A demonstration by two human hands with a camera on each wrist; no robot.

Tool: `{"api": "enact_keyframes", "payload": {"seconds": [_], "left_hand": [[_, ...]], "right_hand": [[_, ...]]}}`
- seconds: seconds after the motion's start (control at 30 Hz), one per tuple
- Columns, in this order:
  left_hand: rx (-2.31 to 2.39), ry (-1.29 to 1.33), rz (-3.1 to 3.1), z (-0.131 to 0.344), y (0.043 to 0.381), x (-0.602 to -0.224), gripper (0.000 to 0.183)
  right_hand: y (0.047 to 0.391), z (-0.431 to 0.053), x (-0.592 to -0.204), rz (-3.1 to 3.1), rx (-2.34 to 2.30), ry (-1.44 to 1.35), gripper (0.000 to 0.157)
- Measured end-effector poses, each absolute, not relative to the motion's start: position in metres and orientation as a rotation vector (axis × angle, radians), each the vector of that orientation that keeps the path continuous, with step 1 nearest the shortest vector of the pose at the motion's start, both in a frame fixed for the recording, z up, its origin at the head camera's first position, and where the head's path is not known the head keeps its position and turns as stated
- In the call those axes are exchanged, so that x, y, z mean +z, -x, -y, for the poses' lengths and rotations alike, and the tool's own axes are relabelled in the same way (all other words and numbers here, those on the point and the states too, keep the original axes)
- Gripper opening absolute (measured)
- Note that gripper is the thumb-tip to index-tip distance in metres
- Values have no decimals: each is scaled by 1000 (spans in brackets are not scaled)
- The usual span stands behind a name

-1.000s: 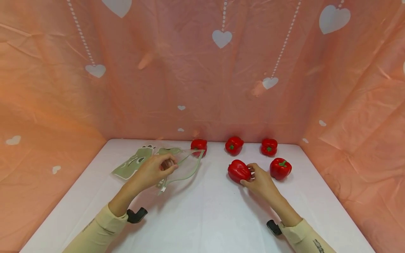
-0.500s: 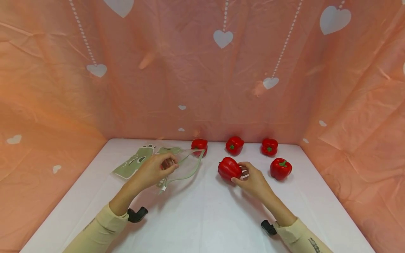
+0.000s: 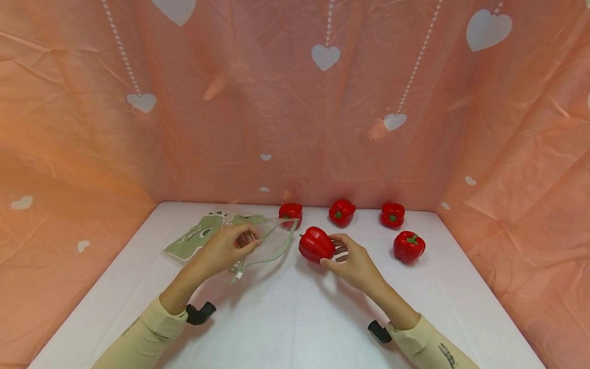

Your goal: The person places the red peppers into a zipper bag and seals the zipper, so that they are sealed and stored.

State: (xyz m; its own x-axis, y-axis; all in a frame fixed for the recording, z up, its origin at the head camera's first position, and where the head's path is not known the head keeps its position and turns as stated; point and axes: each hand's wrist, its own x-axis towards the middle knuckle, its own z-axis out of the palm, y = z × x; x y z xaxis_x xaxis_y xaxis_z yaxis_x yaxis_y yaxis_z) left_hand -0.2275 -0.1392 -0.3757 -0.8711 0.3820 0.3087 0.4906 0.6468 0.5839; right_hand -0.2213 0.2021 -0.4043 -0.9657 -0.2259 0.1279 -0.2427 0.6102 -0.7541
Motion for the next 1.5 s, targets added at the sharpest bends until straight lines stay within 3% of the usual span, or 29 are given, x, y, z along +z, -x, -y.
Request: {"api": "enact_keyframes", "payload": {"seconds": [0.7,1.5], "left_hand": [[-999,732,2676,137,226,-377,8],[-1000,744,2684,136,225,-377,8]], "right_hand": [[224,-154,-404,2712,1419,-584,59],[245,-122,-414,2617,1637,-473,42]]}}
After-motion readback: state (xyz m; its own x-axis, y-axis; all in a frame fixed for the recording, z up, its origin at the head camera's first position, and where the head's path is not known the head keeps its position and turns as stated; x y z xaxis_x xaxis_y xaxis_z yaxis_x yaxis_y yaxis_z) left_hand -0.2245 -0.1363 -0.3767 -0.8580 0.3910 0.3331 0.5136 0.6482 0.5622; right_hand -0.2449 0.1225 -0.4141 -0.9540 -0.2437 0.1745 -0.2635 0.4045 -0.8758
